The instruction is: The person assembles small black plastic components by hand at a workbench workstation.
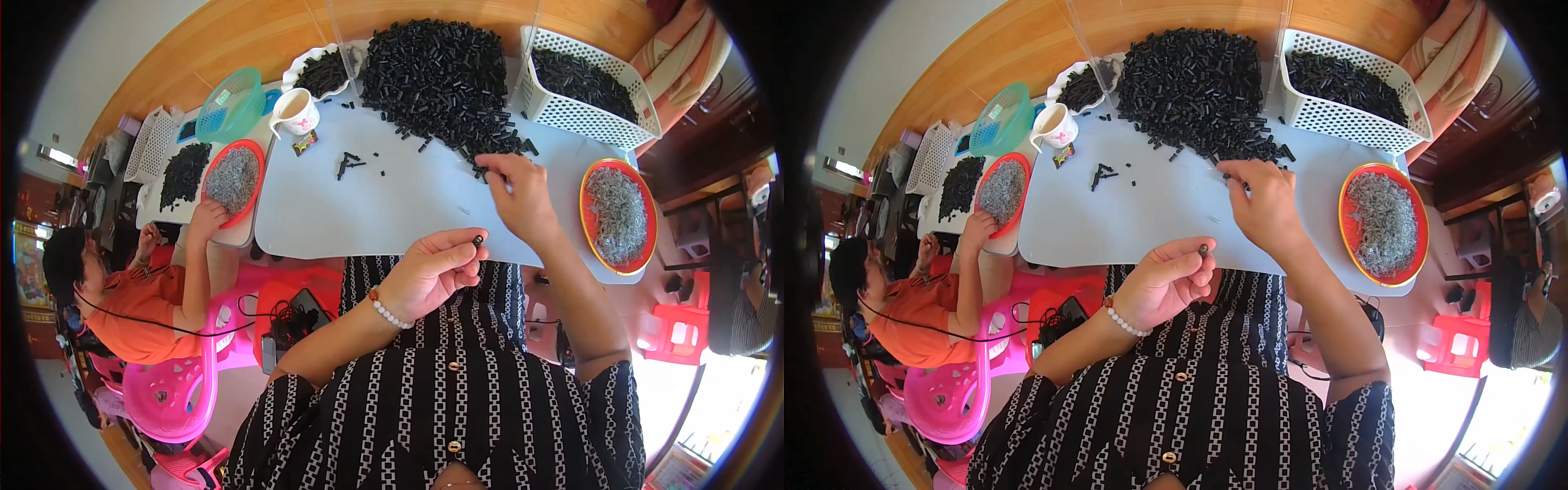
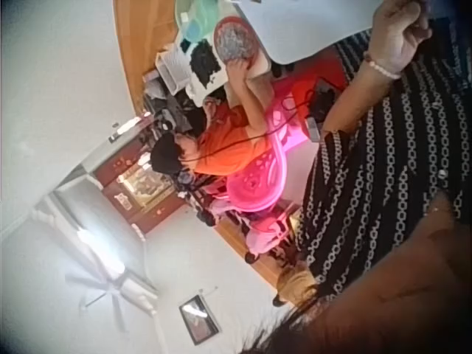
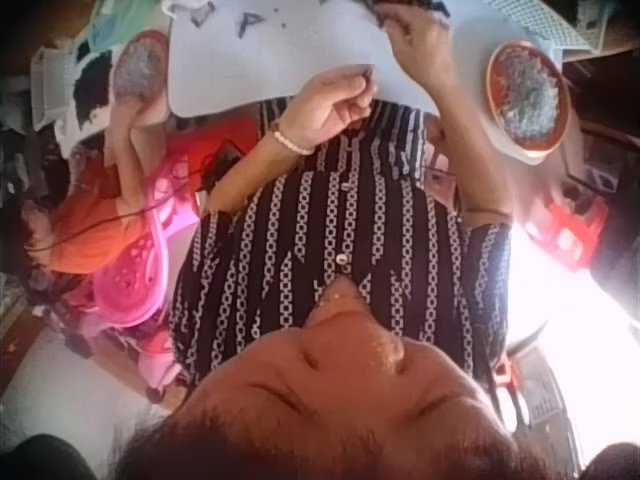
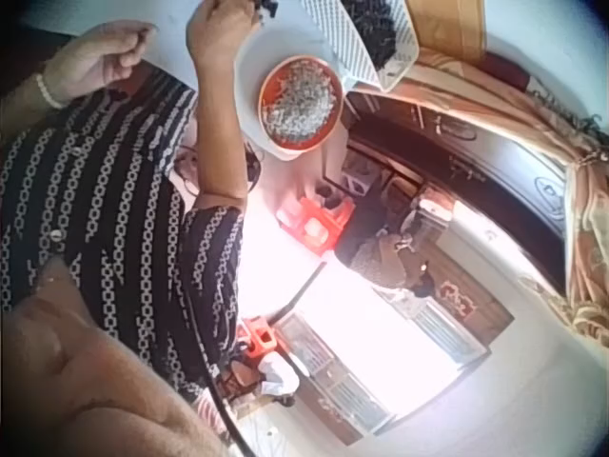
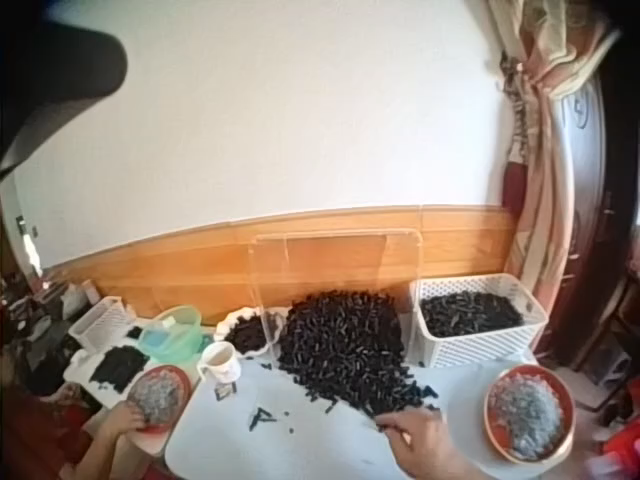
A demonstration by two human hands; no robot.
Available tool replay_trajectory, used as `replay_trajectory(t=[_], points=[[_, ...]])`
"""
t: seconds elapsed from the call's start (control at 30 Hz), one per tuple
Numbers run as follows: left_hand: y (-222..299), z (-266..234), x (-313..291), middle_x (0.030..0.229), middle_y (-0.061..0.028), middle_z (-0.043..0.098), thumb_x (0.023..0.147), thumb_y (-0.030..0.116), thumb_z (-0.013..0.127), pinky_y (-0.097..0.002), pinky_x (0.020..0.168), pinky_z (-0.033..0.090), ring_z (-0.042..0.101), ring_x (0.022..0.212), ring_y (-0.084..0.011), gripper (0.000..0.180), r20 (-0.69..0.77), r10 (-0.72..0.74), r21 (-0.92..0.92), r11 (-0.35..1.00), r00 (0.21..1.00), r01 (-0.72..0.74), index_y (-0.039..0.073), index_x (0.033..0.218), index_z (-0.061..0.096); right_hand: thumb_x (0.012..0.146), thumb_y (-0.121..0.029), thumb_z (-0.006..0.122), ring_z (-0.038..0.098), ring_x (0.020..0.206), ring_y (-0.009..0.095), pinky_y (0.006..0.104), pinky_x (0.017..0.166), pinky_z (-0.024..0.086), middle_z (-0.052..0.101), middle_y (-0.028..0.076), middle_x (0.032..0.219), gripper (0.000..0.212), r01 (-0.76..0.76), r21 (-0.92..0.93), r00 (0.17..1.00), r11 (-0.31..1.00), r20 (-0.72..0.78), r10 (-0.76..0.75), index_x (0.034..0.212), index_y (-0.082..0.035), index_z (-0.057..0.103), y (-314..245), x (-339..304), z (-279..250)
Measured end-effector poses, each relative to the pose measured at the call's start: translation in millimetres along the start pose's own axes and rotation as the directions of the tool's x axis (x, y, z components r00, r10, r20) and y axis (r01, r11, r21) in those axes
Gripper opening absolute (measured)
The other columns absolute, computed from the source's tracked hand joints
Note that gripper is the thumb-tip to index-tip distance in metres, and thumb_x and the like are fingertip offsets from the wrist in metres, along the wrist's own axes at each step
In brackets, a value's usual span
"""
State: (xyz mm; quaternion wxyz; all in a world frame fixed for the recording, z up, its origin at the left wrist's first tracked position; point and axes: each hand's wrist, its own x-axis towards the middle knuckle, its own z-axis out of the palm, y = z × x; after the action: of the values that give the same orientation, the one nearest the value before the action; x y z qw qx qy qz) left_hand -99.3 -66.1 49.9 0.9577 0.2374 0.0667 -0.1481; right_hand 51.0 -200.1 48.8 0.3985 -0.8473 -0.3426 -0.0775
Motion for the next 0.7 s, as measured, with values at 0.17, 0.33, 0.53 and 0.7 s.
replay_trajectory(t=[0.17,0.33,0.53,0.7], points=[[-5,0,0,0.094,-0.0041,0.065,0.094,0.009,0.055,-0.0296,0.072,0.052,0.059,0.077,-0.0111,0.022,-0.022,0.010,0.014,1.000,1.000,-0.010,0.004,0.114,0.062,0.087,0.000,0.057,0.059,0.084,0.010,0.0252,0.077,0.047,0.067,0.005,0.088,0.017,-0.328,0.600,0.943,0.730,0.251,0.218,0.101,0.003,0.066,-47,-24,-45],[-10,3,3,0.100,-0.0128,0.067,0.091,0.005,0.059,-0.0254,0.070,0.056,0.065,0.075,-0.0127,0.022,0.014,0.010,-0.022,1.000,1.000,-0.010,0.001,0.113,0.062,0.085,0.003,0.060,0.061,0.086,0.014,0.0262,0.077,0.047,0.066,0.006,0.088,0.016,-0.156,0.643,0.986,0.750,0.152,0.075,0.098,0.000,0.069,-61,-43,-58],[-14,5,0,0.098,-0.0125,0.068,0.091,0.005,0.060,-0.0250,0.069,0.055,0.065,0.076,-0.0128,0.021,0.004,0.017,0.013,1.000,1.000,-0.017,0.001,0.111,0.063,0.080,0.003,0.062,0.059,0.079,0.017,0.0289,0.073,0.045,0.065,0.006,0.081,0.016,-0.103,0.530,0.991,0.842,0.128,0.041,0.092,-0.003,0.071,-67,-50,-63],[-16,9,-3,0.098,-0.0122,0.068,0.091,0.004,0.059,-0.0249,0.071,0.055,0.065,0.078,-0.0125,0.018,-0.018,0.043,0.034,0.999,0.999,-0.042,0.000,0.108,0.064,0.077,0.003,0.062,0.058,0.075,0.018,0.0319,0.079,0.038,0.064,0.004,0.075,0.017,0.028,0.302,0.996,0.953,0.076,-0.053,0.089,-0.006,0.071,-74,-50,-70]])
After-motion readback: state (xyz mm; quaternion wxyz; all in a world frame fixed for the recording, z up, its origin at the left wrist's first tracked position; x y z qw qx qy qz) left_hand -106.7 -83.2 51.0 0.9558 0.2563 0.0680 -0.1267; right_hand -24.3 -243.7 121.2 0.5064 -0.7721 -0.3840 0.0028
